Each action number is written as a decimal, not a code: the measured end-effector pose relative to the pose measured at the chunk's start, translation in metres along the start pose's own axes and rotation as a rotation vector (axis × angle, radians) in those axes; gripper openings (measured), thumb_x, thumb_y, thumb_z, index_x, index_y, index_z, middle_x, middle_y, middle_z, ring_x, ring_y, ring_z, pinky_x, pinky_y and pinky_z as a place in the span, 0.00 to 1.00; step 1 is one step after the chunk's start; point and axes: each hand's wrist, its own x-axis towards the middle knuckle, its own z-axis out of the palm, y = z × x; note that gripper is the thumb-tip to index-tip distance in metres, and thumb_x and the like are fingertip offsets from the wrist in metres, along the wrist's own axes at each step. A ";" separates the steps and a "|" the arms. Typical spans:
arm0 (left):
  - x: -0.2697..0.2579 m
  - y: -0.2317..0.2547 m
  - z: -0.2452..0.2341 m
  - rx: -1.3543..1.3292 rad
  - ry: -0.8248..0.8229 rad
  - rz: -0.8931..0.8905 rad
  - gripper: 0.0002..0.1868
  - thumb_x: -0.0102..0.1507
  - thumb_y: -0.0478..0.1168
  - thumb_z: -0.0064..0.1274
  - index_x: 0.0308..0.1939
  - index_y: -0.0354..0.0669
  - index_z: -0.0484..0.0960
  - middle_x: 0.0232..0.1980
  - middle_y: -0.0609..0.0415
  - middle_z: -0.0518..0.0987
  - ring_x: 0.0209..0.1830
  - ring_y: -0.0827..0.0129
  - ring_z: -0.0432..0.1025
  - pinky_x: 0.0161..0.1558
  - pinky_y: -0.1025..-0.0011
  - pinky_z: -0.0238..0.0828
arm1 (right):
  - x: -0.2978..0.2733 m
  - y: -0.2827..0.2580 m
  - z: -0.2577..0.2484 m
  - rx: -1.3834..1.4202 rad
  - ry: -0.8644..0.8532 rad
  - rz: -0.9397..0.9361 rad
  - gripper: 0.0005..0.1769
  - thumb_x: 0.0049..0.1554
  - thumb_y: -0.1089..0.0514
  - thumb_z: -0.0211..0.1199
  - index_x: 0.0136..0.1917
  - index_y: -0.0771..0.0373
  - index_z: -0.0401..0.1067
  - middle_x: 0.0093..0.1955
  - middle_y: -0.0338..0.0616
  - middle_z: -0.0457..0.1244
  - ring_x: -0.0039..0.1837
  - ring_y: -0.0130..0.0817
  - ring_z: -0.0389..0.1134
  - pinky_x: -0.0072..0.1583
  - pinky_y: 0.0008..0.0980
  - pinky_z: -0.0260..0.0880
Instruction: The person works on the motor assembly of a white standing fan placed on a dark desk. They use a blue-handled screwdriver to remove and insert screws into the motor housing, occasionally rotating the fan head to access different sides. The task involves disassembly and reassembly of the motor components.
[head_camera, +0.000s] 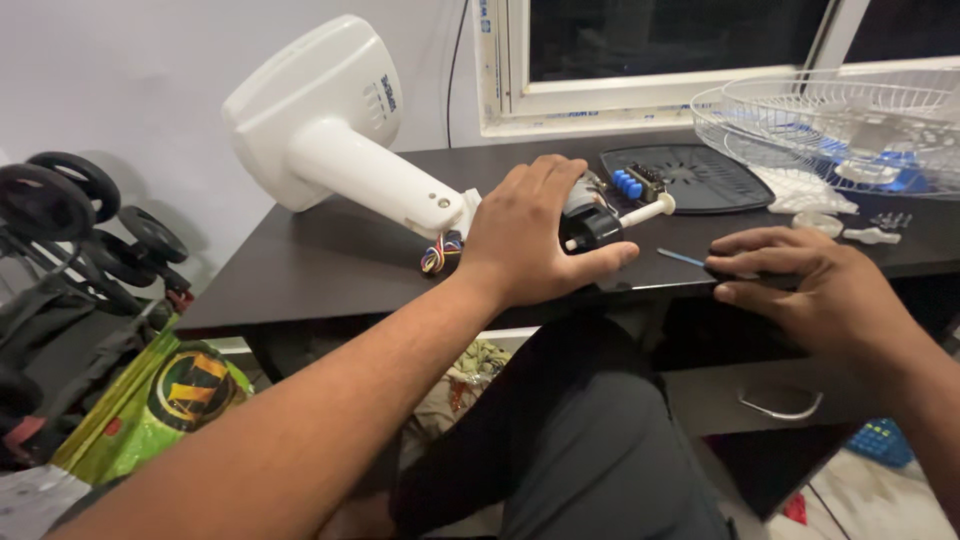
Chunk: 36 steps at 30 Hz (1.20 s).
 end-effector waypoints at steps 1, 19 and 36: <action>0.000 0.001 -0.001 -0.005 -0.009 -0.010 0.48 0.55 0.71 0.60 0.62 0.33 0.74 0.60 0.41 0.76 0.60 0.48 0.73 0.60 0.56 0.70 | -0.002 -0.002 -0.003 0.019 0.015 -0.037 0.16 0.52 0.51 0.73 0.54 0.50 0.82 0.60 0.29 0.71 0.61 0.29 0.69 0.65 0.32 0.69; -0.002 0.004 0.001 0.010 -0.067 0.012 0.47 0.57 0.69 0.61 0.66 0.35 0.73 0.67 0.40 0.74 0.68 0.46 0.70 0.67 0.55 0.66 | -0.002 0.030 0.018 0.165 0.218 -0.138 0.07 0.50 0.58 0.73 0.44 0.56 0.84 0.54 0.34 0.74 0.58 0.27 0.71 0.61 0.33 0.71; -0.003 0.004 -0.003 -0.039 -0.028 -0.010 0.48 0.57 0.70 0.59 0.65 0.34 0.73 0.64 0.41 0.75 0.64 0.47 0.70 0.64 0.55 0.67 | -0.011 -0.012 0.003 0.585 0.477 -0.124 0.09 0.65 0.58 0.64 0.53 0.67 0.78 0.44 0.41 0.70 0.47 0.24 0.73 0.51 0.24 0.73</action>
